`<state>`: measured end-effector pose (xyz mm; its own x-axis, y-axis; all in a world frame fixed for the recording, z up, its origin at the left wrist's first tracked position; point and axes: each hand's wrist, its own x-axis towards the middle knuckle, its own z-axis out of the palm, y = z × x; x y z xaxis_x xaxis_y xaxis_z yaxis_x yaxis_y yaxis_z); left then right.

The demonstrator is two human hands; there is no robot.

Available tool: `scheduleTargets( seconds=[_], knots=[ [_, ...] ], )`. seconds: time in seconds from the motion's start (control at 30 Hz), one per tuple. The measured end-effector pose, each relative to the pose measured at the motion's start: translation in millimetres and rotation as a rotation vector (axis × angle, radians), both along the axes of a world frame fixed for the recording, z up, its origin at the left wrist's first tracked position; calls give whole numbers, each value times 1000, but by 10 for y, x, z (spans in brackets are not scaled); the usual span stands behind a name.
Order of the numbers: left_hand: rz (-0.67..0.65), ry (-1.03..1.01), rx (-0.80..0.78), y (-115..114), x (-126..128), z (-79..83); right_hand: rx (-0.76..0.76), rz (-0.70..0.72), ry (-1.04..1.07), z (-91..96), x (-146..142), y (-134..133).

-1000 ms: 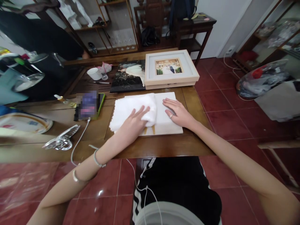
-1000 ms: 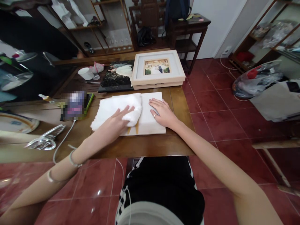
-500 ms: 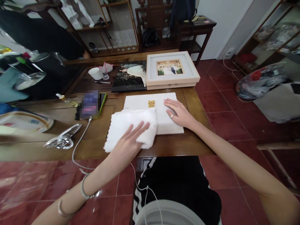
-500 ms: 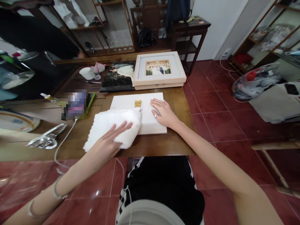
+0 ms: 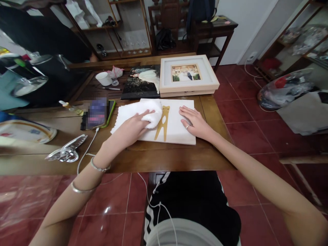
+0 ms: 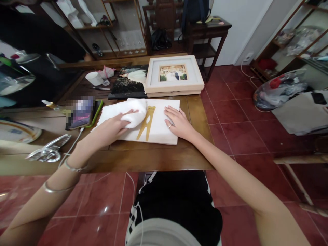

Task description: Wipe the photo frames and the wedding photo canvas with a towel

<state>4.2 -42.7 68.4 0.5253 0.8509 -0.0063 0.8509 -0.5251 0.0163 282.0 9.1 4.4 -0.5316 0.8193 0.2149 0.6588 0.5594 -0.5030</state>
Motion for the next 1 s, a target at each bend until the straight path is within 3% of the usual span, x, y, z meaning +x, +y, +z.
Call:
scheduleTargets(
  seconds=[0.23,0.4,0.6,0.7,0.83,1.0],
  knots=[
    [-8,89,29,-179,217,-74,6,19,-9,-1,17,-7],
    [-30,123,68,-504,313,-115,16,54,9,-13,60,-25],
    [-77,33,64,-934,306,-92,1,39,104,-38,69,16],
    [-97,-14,30,-1042,260,-76,13,28,158,-53,63,45],
    [-95,-31,-47,-874,153,-63,31,27,152,-58,56,47],
    [-29,-41,-82,-180,-29,-73,18,31,132,-40,59,27]
  ],
)
